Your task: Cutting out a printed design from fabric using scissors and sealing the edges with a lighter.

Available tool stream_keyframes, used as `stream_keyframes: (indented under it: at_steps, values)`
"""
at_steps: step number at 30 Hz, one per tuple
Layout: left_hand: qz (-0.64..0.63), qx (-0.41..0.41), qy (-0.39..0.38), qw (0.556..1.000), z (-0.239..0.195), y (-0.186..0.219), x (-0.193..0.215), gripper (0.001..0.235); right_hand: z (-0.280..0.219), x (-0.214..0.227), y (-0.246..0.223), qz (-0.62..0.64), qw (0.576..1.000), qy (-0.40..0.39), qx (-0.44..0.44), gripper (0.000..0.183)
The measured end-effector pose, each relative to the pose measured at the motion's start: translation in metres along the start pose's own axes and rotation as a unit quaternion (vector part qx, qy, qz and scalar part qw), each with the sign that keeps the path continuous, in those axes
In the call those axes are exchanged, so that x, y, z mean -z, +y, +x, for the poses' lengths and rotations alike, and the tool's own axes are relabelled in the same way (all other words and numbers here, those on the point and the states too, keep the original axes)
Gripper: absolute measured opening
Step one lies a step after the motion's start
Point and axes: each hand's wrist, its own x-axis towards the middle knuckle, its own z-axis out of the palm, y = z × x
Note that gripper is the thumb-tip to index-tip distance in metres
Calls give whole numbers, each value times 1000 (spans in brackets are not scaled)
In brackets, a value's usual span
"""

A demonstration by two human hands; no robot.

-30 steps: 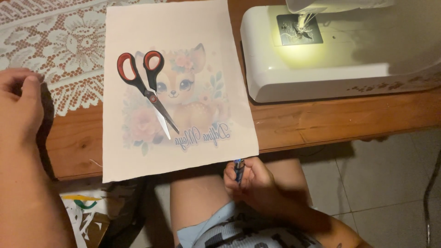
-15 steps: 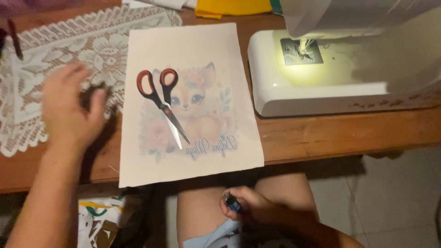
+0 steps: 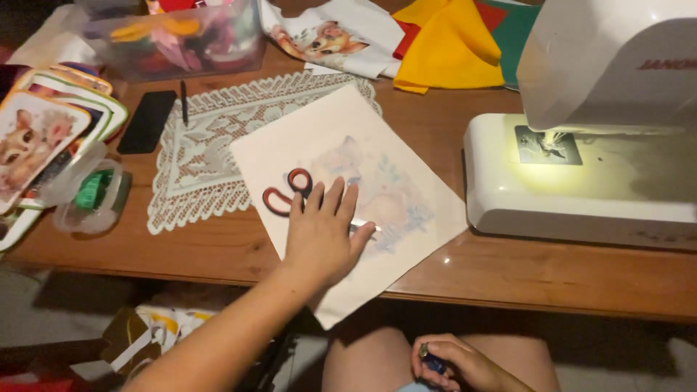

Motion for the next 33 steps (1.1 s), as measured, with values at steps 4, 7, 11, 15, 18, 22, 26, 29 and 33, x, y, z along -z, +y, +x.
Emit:
stream_keyframes:
  at_steps: [4,7,11,15,18,22,26,29,33]
  values:
    - [54,201,-177,962,7,32,6,90,6,0,-1,-3,1000,26,-3,45]
    - [35,173,-191,966,14,23,24,80,4,4,1,1,999,39,21,44]
    - [-94,-62,-149,982,12,-29,32,63,-6,9,6,62,995,70,46,41]
    - [-127,-40,-158,978,4,-15,15,61,-8,11,11,89,992,82,42,40]
    - [-60,19,-109,992,2,14,6,61,-6,11,11,92,990,99,31,39]
    - [-50,118,-151,980,10,45,4,64,-5,16,10,103,991,77,48,38]
    - [-20,157,-165,973,16,63,1,66,-7,18,16,59,992,82,73,39]
    - [-15,166,-127,978,17,69,-2,65,-3,21,36,122,978,93,139,33]
    - [-22,181,-135,974,19,76,0,64,-7,12,43,30,908,354,224,25]
